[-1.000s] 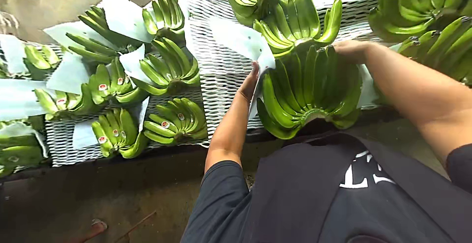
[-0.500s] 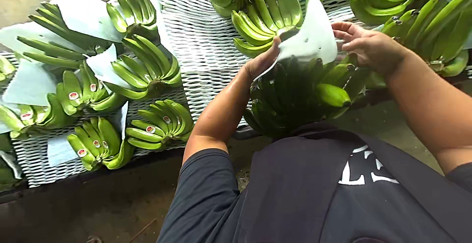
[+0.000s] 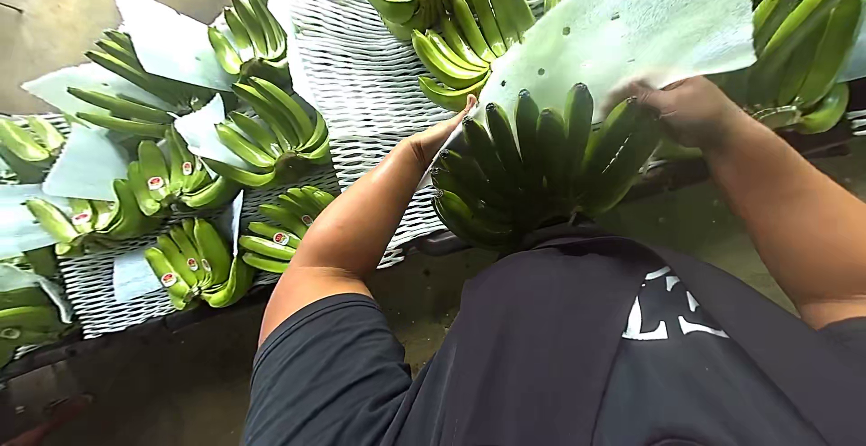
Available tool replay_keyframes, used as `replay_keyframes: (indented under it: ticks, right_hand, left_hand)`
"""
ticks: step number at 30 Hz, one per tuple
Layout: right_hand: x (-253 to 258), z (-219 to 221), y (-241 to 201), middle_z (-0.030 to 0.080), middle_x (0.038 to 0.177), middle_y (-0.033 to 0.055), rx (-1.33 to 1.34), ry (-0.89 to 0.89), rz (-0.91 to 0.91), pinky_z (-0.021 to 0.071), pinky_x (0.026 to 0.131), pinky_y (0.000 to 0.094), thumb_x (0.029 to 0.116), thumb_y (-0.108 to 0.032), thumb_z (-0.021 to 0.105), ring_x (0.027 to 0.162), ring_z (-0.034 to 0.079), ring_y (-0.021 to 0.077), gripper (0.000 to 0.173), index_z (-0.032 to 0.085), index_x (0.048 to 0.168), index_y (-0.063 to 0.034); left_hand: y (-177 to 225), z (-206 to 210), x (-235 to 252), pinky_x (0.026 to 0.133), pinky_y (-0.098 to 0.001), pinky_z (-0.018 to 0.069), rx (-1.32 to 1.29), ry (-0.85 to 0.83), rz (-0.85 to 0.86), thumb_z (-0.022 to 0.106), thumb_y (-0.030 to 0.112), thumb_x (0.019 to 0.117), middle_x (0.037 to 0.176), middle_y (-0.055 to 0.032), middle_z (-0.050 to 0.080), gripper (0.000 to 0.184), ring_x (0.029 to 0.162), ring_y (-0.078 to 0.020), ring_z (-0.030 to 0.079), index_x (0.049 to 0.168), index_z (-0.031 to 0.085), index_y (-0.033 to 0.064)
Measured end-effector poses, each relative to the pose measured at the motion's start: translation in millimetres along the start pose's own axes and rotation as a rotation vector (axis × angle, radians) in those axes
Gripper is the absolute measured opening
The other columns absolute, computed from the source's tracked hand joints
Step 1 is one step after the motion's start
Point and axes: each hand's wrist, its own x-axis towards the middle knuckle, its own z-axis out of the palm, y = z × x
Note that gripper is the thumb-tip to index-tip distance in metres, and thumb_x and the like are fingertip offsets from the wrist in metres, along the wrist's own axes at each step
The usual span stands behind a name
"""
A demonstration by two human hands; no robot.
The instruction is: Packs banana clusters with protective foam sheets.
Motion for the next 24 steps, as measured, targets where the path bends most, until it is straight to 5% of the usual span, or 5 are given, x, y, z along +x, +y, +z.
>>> replay_keyframes:
  ticks: [6, 12, 16, 19, 24]
  right_hand:
    - [-24, -21, 0, 0.070, 0.084, -0.0009, -0.234, -0.044, 0.260, 0.0588, 0.072, 0.0217, 0.0998, -0.007, 0.058, 0.076, 0.067, 0.0023, 0.011, 0.067, 0.101, -0.0023]
    - [-23, -23, 20, 0.072, 0.110, 0.0171, -0.588, -0.178, 0.349, 0.0584, 0.085, 0.0516, 0.1066, -0.010, 0.053, 0.094, 0.071, 0.0279, 0.023, 0.071, 0.119, -0.0028]
    - [-3, -6, 37, 0.060, 0.140, 0.0248, -0.762, -0.202, 0.248, 0.0503, 0.094, 0.0669, 0.1013, -0.022, 0.066, 0.116, 0.065, 0.0465, 0.075, 0.024, 0.162, -0.0075]
    - [-3, 11, 36, 0.021, 0.169, 0.0170, -0.235, -0.060, 0.337, 0.0315, 0.120, 0.0524, 0.1046, -0.025, 0.056, 0.153, 0.029, 0.0326, 0.083, 0.001, 0.165, -0.0114]
    - [34, 49, 36, 0.056, 0.137, 0.0082, 0.578, 0.439, 0.322, 0.0561, 0.094, 0.0388, 0.1051, -0.040, 0.055, 0.118, 0.061, 0.0199, 0.063, 0.028, 0.155, -0.0142]
  left_hand:
    - [12, -15, -23, 0.078, -0.0288, 0.0581, 0.269, 0.119, -0.057, 0.012, 0.064, 0.1047, 0.097, 0.0022, 0.070, 0.068, 0.090, -0.0068, 0.068, 0.122, 0.061, 0.0195]
    - [-3, -20, -33, 0.078, -0.0249, 0.0579, 0.091, 0.040, 0.044, 0.007, 0.063, 0.1047, 0.098, 0.0039, 0.071, 0.069, 0.092, -0.0049, 0.068, 0.122, 0.059, 0.0212]
    - [-6, -36, -2, 0.083, -0.0285, 0.0548, 0.236, 0.081, 0.012, 0.007, 0.062, 0.1056, 0.109, 0.0002, 0.066, 0.070, 0.099, -0.0066, 0.064, 0.131, 0.056, 0.0186]
    - [-6, -48, 16, 0.083, -0.0258, 0.0559, 0.268, 0.057, 0.044, 0.010, 0.061, 0.1065, 0.108, 0.0026, 0.068, 0.067, 0.099, -0.0040, 0.065, 0.129, 0.057, 0.0198]
    - [-10, -52, 16, 0.082, -0.0238, 0.0564, 0.242, 0.016, 0.072, 0.008, 0.059, 0.1068, 0.104, 0.0039, 0.069, 0.066, 0.097, -0.0029, 0.066, 0.126, 0.057, 0.0208]
